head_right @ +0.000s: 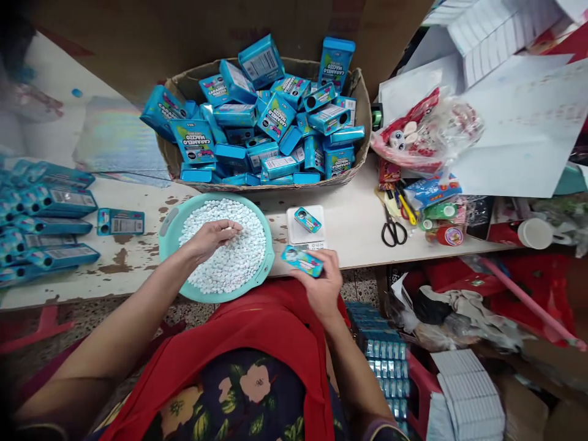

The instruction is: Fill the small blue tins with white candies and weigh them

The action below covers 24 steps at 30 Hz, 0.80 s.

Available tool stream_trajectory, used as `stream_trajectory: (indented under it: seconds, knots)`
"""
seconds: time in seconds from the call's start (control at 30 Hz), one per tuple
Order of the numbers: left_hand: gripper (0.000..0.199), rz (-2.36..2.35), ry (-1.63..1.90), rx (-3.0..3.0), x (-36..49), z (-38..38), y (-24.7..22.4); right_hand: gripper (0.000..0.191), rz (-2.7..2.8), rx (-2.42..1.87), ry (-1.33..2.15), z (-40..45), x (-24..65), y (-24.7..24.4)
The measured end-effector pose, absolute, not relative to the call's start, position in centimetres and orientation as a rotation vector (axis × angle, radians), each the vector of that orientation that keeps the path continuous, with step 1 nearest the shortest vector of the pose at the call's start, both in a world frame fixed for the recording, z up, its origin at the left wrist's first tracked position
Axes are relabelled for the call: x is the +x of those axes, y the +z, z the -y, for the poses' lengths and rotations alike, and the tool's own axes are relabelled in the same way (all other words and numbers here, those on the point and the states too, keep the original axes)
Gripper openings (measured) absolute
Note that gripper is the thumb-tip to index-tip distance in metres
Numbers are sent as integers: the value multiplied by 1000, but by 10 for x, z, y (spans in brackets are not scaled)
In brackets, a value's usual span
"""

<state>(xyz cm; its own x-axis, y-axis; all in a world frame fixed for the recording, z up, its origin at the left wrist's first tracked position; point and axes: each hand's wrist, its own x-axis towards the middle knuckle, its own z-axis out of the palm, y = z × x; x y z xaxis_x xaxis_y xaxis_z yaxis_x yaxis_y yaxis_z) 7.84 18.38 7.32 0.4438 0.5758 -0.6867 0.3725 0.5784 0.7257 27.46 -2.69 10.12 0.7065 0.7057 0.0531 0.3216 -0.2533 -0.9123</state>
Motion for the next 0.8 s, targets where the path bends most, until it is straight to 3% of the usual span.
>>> stream_trajectory:
  seconds: [0.2,0.43,0.8]
  knots:
    - [7,-859,-93,1641,181,-188,90,40,608,-2053,134,58,338,86]
    - [22,-734,-232,2292,241,-179,70,41,498,-2126,155,66,347,67]
    - [29,-662,-205,2467,241,-173,72,44,424,-2117,249,69,350,50]
